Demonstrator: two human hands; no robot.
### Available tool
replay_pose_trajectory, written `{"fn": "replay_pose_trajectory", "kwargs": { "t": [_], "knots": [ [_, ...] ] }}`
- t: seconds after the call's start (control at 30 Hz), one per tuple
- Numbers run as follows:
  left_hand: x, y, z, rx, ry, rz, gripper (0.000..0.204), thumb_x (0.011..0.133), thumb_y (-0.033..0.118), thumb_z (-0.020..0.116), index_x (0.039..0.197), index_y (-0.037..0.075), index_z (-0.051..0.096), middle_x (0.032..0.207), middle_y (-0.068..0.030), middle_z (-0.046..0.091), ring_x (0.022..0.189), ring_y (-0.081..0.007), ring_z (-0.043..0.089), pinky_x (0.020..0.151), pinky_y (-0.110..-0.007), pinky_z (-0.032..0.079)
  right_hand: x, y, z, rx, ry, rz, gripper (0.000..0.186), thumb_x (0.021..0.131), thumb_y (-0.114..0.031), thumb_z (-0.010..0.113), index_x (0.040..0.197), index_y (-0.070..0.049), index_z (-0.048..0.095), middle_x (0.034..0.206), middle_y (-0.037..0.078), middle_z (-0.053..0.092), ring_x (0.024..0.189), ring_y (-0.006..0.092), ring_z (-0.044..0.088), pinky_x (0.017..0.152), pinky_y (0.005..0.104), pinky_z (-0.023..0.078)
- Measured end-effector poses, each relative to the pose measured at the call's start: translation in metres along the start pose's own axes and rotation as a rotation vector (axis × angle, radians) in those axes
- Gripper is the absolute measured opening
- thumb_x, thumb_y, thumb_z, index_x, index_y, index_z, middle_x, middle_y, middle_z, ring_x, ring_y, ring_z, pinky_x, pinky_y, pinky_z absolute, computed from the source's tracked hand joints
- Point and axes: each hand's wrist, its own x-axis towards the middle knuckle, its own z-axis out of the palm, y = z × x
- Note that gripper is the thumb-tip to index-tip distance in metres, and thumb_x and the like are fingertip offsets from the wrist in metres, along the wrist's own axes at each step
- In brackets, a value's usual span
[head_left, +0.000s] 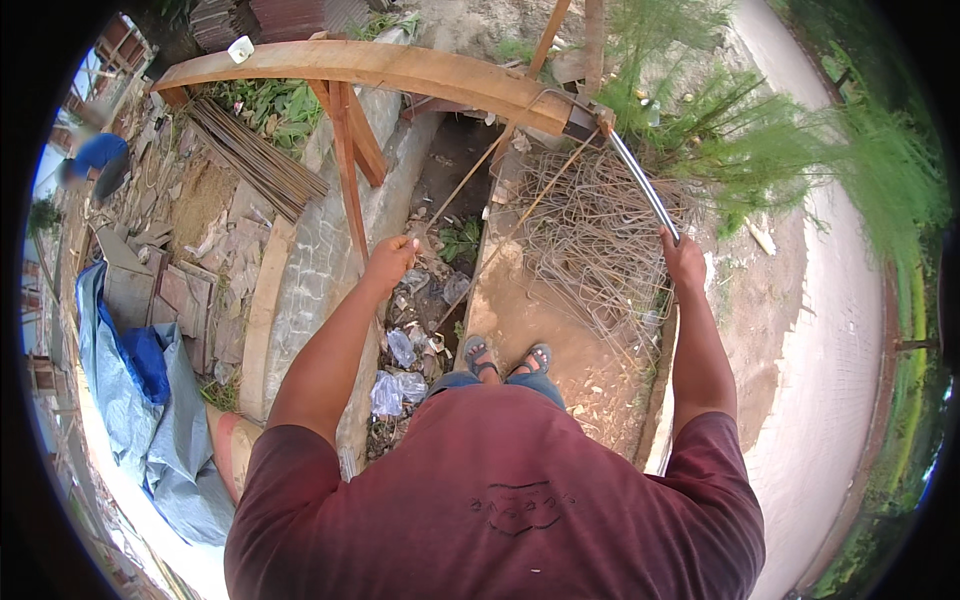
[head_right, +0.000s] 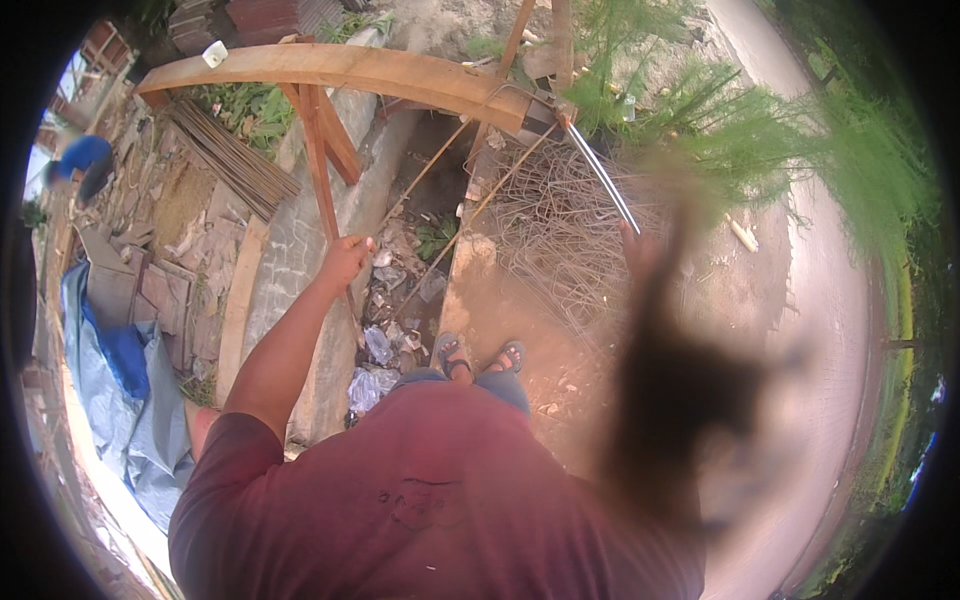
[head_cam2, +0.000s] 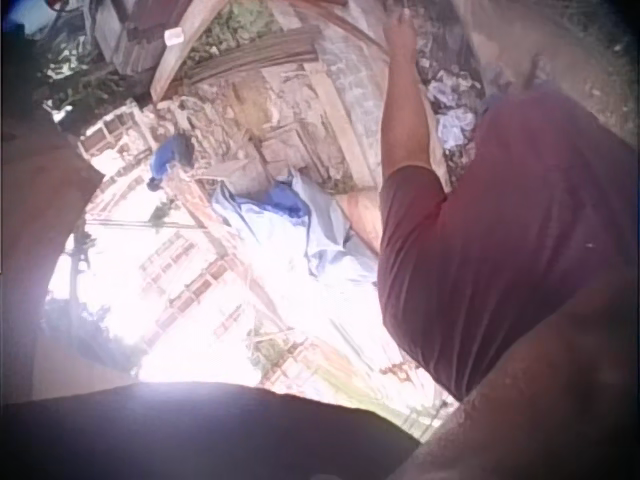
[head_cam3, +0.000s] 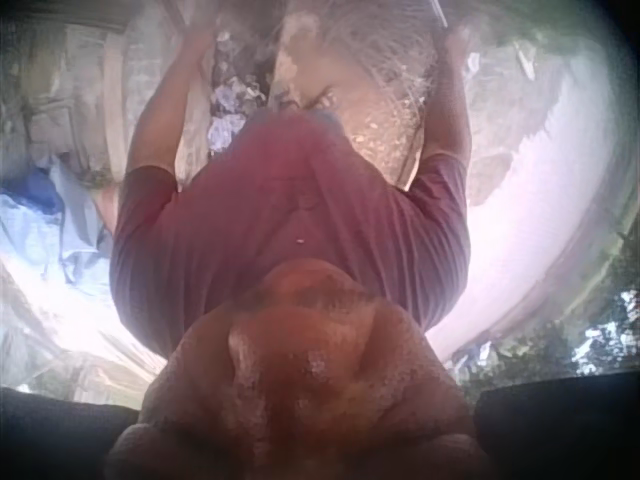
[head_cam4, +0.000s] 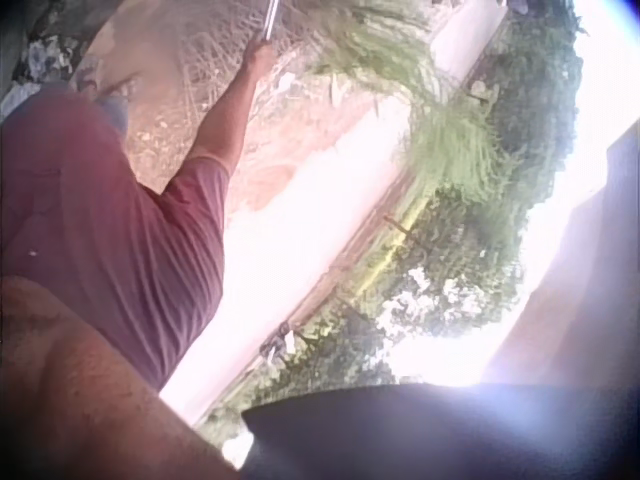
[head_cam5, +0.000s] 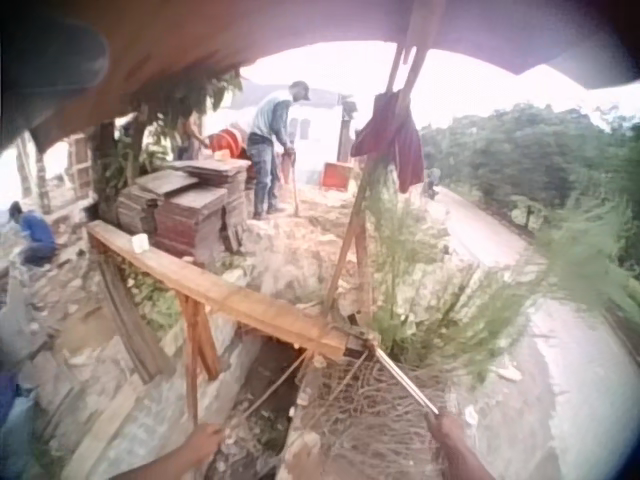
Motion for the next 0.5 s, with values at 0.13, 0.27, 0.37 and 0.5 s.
{"fn": "replay_pose_trajectory", "kwargs": {
  "t": [0.13,0.27,0.37,0.5],
  "knots": [
    [-0.003,0.006,-0.009,-0.033,-0.041,-0.053,0.028,0.095,0.025,0.054,0.085,0.001,0.064,0.058,0.0016,0.047,0.053,-0.0085,0.038,0.051,-0.026,0.031,0.009,0.01,0.002,-0.067,0.071,-0.077,0.072,0.085,-0.07,0.04,0.092,-0.003,0.065,0.09,0.026,0.065,0.091,0.0433,0.061,0.078,0.0513,0.046],
    [-0.02,0.015,-0.002,-0.171,-0.066,-0.131,0.025,0.094,0.025,0.054,0.084,0.003,0.063,0.057,0.0021,0.046,0.049,-0.0078,0.036,0.046,-0.026,0.029,0.003,0.0,-0.014,-0.039,0.11,-0.081,0.072,0.084,-0.071,0.04,0.09,-0.004,0.064,0.089,0.026,0.064,0.09,0.0437,0.061,0.077,0.0522,0.045],
    [-0.04,0.03,0.014,-0.342,-0.141,-0.199,0.023,0.094,0.023,0.054,0.084,0.003,0.06,0.056,0.0025,0.045,0.045,-0.0057,0.032,0.042,-0.024,0.024,0.021,0.028,-0.005,0.048,0.307,-0.154,0.065,0.085,-0.066,0.046,0.087,-0.004,0.063,0.079,0.021,0.062,0.077,0.038,0.059,0.069,0.0478,0.044],
    [-0.075,0.036,0.047,-0.233,-0.065,-0.011,0.025,0.094,0.023,0.055,0.083,0.002,0.062,0.057,0.0023,0.047,0.049,-0.0062,0.035,0.045,-0.025,0.028,0.003,0.004,-0.003,0.512,0.264,-0.239,0.043,0.086,-0.045,0.063,0.079,-0.002,0.061,0.058,0.005,0.05,0.053,0.0176,0.046,0.05,0.0341,0.036]
  ]
}}
